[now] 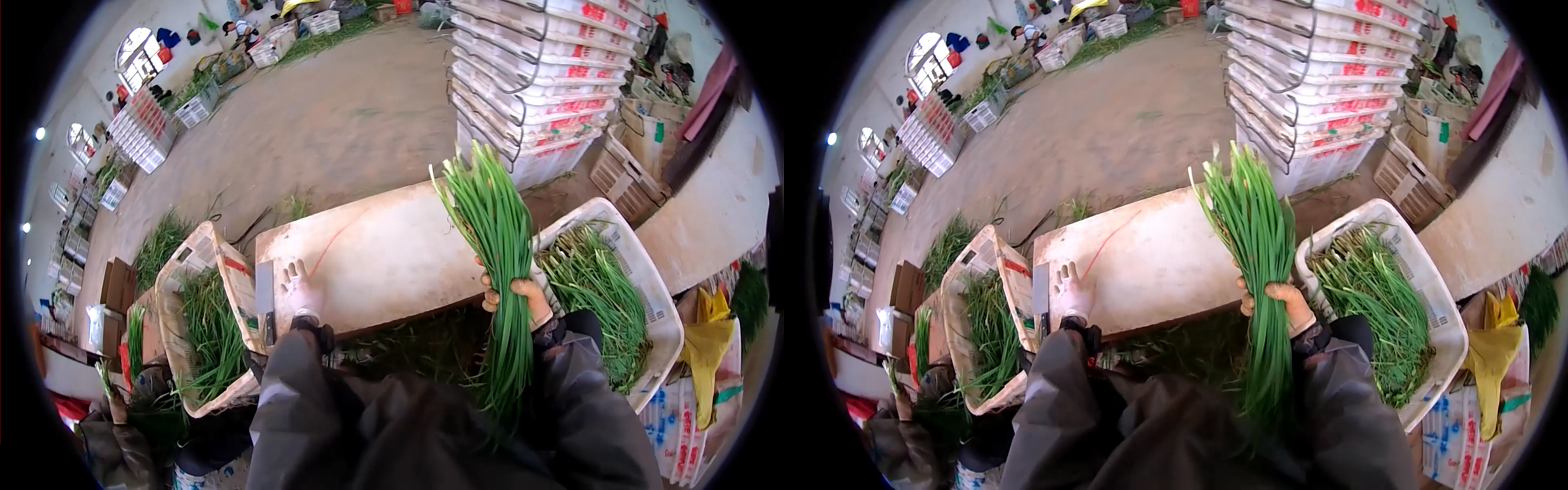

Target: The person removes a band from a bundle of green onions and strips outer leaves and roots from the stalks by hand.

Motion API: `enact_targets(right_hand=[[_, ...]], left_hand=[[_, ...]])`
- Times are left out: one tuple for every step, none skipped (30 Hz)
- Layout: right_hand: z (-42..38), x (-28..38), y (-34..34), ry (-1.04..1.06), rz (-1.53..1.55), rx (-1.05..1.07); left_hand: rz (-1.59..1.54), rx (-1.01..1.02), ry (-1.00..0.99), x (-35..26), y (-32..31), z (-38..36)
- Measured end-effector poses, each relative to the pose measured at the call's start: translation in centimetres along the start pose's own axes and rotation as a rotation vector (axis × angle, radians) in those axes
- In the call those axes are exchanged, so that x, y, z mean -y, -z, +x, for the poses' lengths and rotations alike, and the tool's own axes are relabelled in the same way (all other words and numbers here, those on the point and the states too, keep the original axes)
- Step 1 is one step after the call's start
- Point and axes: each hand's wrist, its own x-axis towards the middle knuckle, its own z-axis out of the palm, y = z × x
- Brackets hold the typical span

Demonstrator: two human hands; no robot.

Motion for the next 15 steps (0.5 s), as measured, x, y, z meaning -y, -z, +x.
enact_targets(right_hand=[[0.2, -0.1, 0.0, -0.014, 0.015, 0.004], [0.5, -0.1, 0.1, -0.025, 0.003, -0.007], [0.7, -0.2, 0.5, -0.039, 0.007, -0.011], [0.9, -0.4, 0.7, -0.052, 0.011, -0.015], [1.0, -0.4, 0.7, -0.059, 0.002, -0.026], [1.2, -0.4, 0.8, -0.066, -0.005, -0.028], [1.5, -0.5, 0.9, -0.065, -0.011, -0.025], [1.5, -0.5, 1.0, -0.061, -0.015, -0.026], [1.5, -0.6, 1.0, -0.067, -0.003, -0.035], [1.6, -0.7, 1.1, -0.069, 0.007, -0.043], [1.7, -0.7, 1.1, -0.069, 0.017, -0.051], [1.7, -0.7, 1.1, -0.069, 0.025, -0.055], [1.8, -0.6, 1.0, -0.065, 0.032, -0.06], [1.7, -0.7, 1.0, -0.061, 0.039, -0.069], [1.6, -0.8, 1.2, -0.063, 0.052, -0.057]], left_hand=[[-0.004, 0.027, 0.031, 0.5, -1.2, 0.7], [-0.009, 0.05, 0.064, 1.4, -2.1, 1.4], [-0.005, 0.116, 0.043, 1.4, -2.3, 1.3], [-0.026, 0.119, -0.01, 0.8, -1.7, 0.8], [0.031, 0.177, -0.037, -0.2, -1.2, 0.3], [0.083, 0.236, -0.066, -1.0, -0.5, 0.0], [0.073, 0.227, -0.113, -0.6, -0.6, 0.0], [0.062, 0.221, -0.164, -0.1, -0.7, -0.2], [0.051, 0.216, -0.217, 0.1, -0.5, -0.6], [0.054, 0.254, -0.303, 0.4, 0.0, -1.0], [0.058, 0.292, -0.391, 0.9, 0.8, -1.4], [0.061, 0.329, -0.482, 1.3, 1.5, -2.0], [0.071, 0.308, -0.562, 2.0, 1.6, -2.6], [0.085, 0.321, -0.583, 2.8, 1.8, -3.1], [0.098, 0.333, -0.605, 3.6, 2.1, -3.4]])
